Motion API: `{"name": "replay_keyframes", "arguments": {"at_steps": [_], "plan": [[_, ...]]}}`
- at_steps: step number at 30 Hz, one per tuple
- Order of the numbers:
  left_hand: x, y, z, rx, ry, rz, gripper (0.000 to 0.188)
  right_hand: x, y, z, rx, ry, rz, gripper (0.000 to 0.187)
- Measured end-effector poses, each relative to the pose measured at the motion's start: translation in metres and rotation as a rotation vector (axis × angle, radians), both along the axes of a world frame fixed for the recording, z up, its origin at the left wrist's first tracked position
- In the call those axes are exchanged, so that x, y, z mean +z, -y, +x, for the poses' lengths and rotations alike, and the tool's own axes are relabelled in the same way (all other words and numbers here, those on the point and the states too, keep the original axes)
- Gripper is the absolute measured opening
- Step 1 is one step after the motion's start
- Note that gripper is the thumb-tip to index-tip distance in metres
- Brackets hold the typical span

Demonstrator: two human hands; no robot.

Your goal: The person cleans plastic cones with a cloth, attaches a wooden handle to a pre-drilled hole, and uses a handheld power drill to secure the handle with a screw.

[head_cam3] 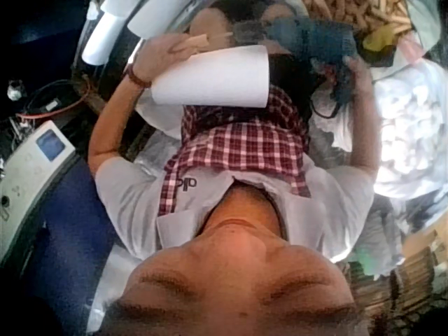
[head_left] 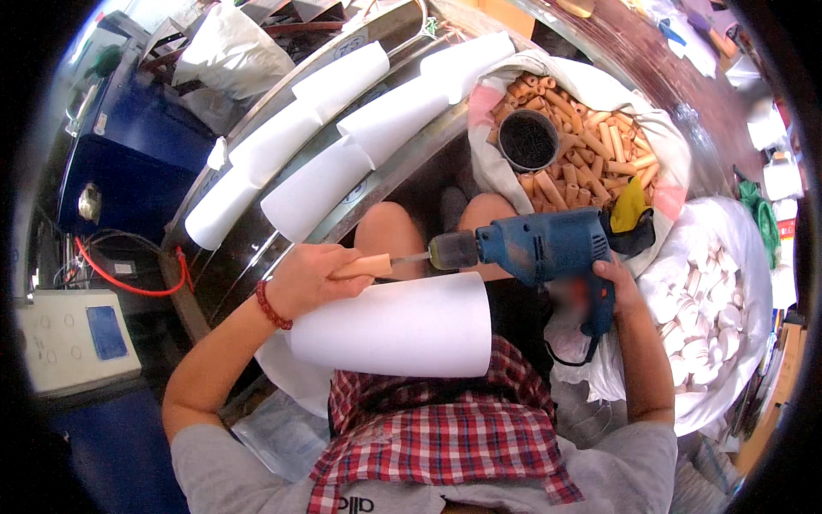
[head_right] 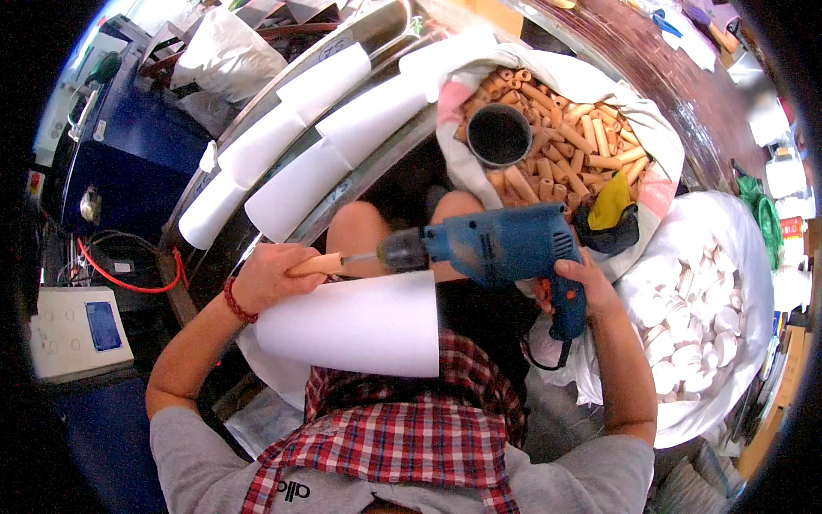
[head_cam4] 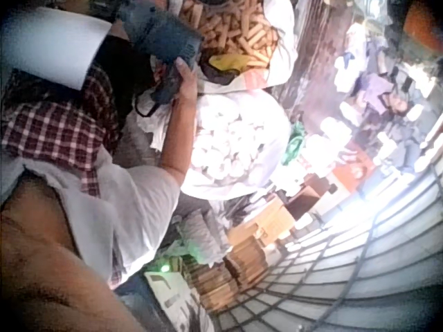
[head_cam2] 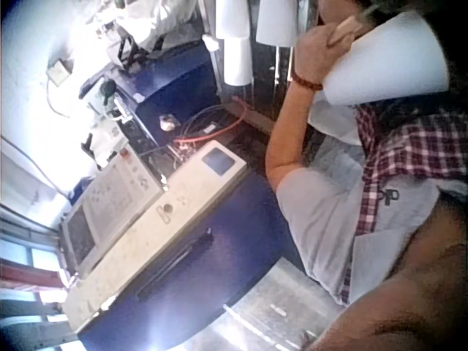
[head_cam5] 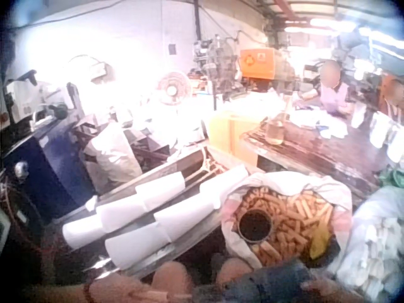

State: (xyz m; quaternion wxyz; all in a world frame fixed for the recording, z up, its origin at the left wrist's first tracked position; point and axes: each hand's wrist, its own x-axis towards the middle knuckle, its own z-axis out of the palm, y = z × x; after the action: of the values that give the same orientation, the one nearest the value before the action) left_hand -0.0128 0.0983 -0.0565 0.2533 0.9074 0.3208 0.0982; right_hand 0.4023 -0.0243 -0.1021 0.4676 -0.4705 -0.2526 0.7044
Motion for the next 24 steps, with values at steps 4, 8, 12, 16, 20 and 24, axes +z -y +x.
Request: {"name": "replay_keyframes", "arguments": {"at_steps": [4, 8, 12, 16, 20, 24], "plan": [[-0.009, 0.014, 0.0, 0.093, 0.008, -0.17, 0.029, 0.015, 0.001, -0.003, 0.02, 0.044, 0.049, 0.053], [-0.016, 0.037, 0.001, 0.103, -0.073, -0.27, 0.047, 0.04, -0.007, 0.001, 0.2, 0.016, 0.088, 0.054], [-0.023, 0.052, -0.008, 0.253, -0.01, -0.276, 0.045, 0.032, -0.013, 0.027, 0.18, 0.137, 0.294, 0.054], [-0.009, 0.063, -0.02, 0.404, -0.03, -0.185, 0.039, 0.012, -0.013, 0.078, 0.052, 0.102, 0.316, 0.048], [0.006, 0.077, 0.003, 0.426, -0.172, -0.184, 0.041, 0.019, -0.042, 0.066, -0.334, 0.166, 0.171, 0.042], [0.022, 0.062, 0.013, 0.198, -0.229, -0.365, 0.048, 0.0, -0.115, 0.056, -0.718, -0.026, 0.198, 0.037]]}}
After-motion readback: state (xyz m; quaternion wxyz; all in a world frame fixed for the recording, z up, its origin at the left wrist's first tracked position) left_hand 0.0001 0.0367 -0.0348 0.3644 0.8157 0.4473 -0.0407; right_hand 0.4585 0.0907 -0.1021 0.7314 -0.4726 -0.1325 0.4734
